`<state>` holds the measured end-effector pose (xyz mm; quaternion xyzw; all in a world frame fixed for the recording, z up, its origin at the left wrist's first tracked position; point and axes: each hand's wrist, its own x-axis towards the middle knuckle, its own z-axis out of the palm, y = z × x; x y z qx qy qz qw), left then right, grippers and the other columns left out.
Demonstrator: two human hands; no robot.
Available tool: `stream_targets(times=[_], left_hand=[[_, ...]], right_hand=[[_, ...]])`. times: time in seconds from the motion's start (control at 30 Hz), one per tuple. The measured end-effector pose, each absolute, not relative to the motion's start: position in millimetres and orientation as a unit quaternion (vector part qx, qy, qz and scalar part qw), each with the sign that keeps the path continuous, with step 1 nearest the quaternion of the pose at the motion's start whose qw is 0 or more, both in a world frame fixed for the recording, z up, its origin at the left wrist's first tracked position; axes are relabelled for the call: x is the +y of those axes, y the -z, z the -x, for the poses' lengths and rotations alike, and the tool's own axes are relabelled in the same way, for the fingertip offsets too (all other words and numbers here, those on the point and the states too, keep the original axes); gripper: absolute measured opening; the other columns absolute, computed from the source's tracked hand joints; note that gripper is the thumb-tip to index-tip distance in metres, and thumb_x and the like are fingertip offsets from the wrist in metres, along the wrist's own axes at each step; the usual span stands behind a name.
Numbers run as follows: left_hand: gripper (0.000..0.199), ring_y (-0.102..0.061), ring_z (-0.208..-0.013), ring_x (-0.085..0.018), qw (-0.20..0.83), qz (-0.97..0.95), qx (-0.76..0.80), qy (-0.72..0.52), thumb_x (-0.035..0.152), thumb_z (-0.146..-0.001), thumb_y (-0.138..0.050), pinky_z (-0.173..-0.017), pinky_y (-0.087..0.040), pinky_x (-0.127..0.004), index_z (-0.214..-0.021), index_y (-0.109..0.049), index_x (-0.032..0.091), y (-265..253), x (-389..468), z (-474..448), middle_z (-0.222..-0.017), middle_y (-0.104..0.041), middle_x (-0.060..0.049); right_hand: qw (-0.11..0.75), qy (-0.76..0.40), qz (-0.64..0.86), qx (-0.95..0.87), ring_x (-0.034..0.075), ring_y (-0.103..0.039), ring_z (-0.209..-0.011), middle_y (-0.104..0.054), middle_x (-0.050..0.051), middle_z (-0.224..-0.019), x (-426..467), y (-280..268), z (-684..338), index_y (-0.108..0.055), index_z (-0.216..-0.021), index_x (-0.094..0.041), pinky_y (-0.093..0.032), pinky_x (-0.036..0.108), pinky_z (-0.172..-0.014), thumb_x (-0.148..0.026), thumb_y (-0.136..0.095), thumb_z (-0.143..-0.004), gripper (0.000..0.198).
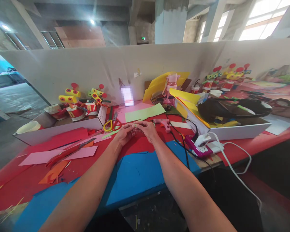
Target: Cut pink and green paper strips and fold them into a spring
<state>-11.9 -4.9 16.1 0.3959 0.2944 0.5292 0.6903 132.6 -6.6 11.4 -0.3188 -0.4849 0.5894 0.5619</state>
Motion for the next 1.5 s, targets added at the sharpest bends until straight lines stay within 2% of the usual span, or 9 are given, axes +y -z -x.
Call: stream_targets(times=[0.33,0.73,0.83,0.9,0.97,1.03,1.2,1.37,1.5], left_hand=[[0.036,-0.063,-0.064,-0.012,0.634,-0.439,0.370,-0.518,0.032,-0.053,-0.088,-0.057,-0.046,-0.021,-0.078,-0.072,0.011,-17,-6,9,-0.073,-0.071,-0.006],[0.039,-0.054,-0.054,-0.011,0.569,-0.459,0.412,-0.544,0.041,-0.056,-0.083,-0.053,-0.046,-0.025,-0.081,-0.072,0.013,-9,-4,3,-0.065,-0.066,-0.002],[0.026,-0.059,-0.064,-0.016,0.413,-0.575,0.497,-0.501,0.037,-0.066,-0.077,-0.064,-0.047,-0.028,-0.081,-0.074,0.015,-24,1,22,-0.071,-0.069,-0.005],[0.015,-0.063,-0.080,-0.022,0.213,-0.638,0.581,-0.459,0.030,-0.074,-0.069,-0.074,-0.047,-0.031,-0.080,-0.073,0.017,-39,5,45,-0.081,-0.071,-0.009],[0.015,-0.062,-0.096,-0.027,0.041,-0.651,0.667,-0.359,0.024,-0.082,-0.059,-0.083,-0.045,-0.034,-0.086,-0.071,0.016,-51,9,69,-0.093,-0.069,-0.013],[0.022,-0.061,-0.101,-0.030,-0.024,-0.650,0.722,-0.235,0.025,-0.087,-0.051,-0.086,-0.043,-0.037,-0.096,-0.068,0.013,-56,14,86,-0.100,-0.068,-0.018],[0.031,-0.060,-0.107,-0.034,-0.022,-0.660,0.743,-0.104,0.027,-0.087,-0.051,-0.086,-0.043,-0.038,-0.111,-0.058,0.009,-49,30,91,-0.111,-0.064,-0.026],[0.043,-0.061,-0.107,-0.041,0.010,-0.627,0.775,-0.081,0.026,-0.080,-0.058,-0.081,-0.043,-0.044,-0.118,-0.052,0.009,-54,45,83,-0.113,-0.062,-0.030],[0.048,-0.063,-0.100,-0.039,0.005,-0.605,0.788,-0.116,0.036,-0.076,-0.063,-0.077,-0.043,-0.042,-0.117,-0.050,0.013,-66,32,85,-0.106,-0.066,-0.025]], right_hand=[[0.591,-0.474,0.372,-0.537,0.017,-0.064,-0.062,-0.068,0.001,-0.067,1,-10,-136,-0.064,-0.071,-0.020,-0.055,0.034,-0.069,-0.041,-0.080,-0.060,0.028],[0.584,-0.547,0.364,-0.476,0.015,-0.063,-0.070,-0.070,0.001,-0.072,-3,-7,-131,-0.069,-0.077,-0.018,-0.052,0.029,-0.072,-0.046,-0.081,-0.056,0.036],[0.600,-0.534,0.370,-0.467,0.015,-0.064,-0.068,-0.069,0.001,-0.070,-4,-8,-129,-0.067,-0.076,-0.018,-0.052,0.028,-0.068,-0.046,-0.081,-0.057,0.036],[0.602,-0.543,0.370,-0.455,0.016,-0.065,-0.068,-0.068,0.001,-0.068,-6,-10,-128,-0.065,-0.077,-0.019,-0.053,0.027,-0.064,-0.046,-0.080,-0.059,0.036],[0.599,-0.553,0.368,-0.447,0.016,-0.067,-0.068,-0.068,0.002,-0.068,-8,-11,-126,-0.064,-0.077,-0.019,-0.053,0.027,-0.061,-0.046,-0.080,-0.060,0.036],[0.597,-0.554,0.368,-0.448,0.017,-0.067,-0.067,-0.068,0.002,-0.069,-8,-12,-124,-0.063,-0.079,-0.018,-0.054,0.027,-0.060,-0.045,-0.080,-0.061,0.036],[0.608,-0.546,0.349,-0.458,0.015,-0.065,-0.063,-0.067,0.000,-0.067,-2,-6,-121,-0.063,-0.079,-0.019,-0.056,0.030,-0.064,-0.043,-0.080,-0.061,0.035],[0.605,-0.541,0.351,-0.468,0.014,-0.065,-0.061,-0.066,-0.001,-0.066,5,0,-119,-0.062,-0.082,-0.019,-0.055,0.029,-0.061,-0.043,-0.079,-0.062,0.035],[0.620,-0.559,0.333,-0.439,0.013,-0.065,-0.064,-0.067,0.000,-0.068,8,0,-119,-0.063,-0.082,-0.019,-0.056,0.030,-0.066,-0.045,-0.080,-0.059,0.038]])
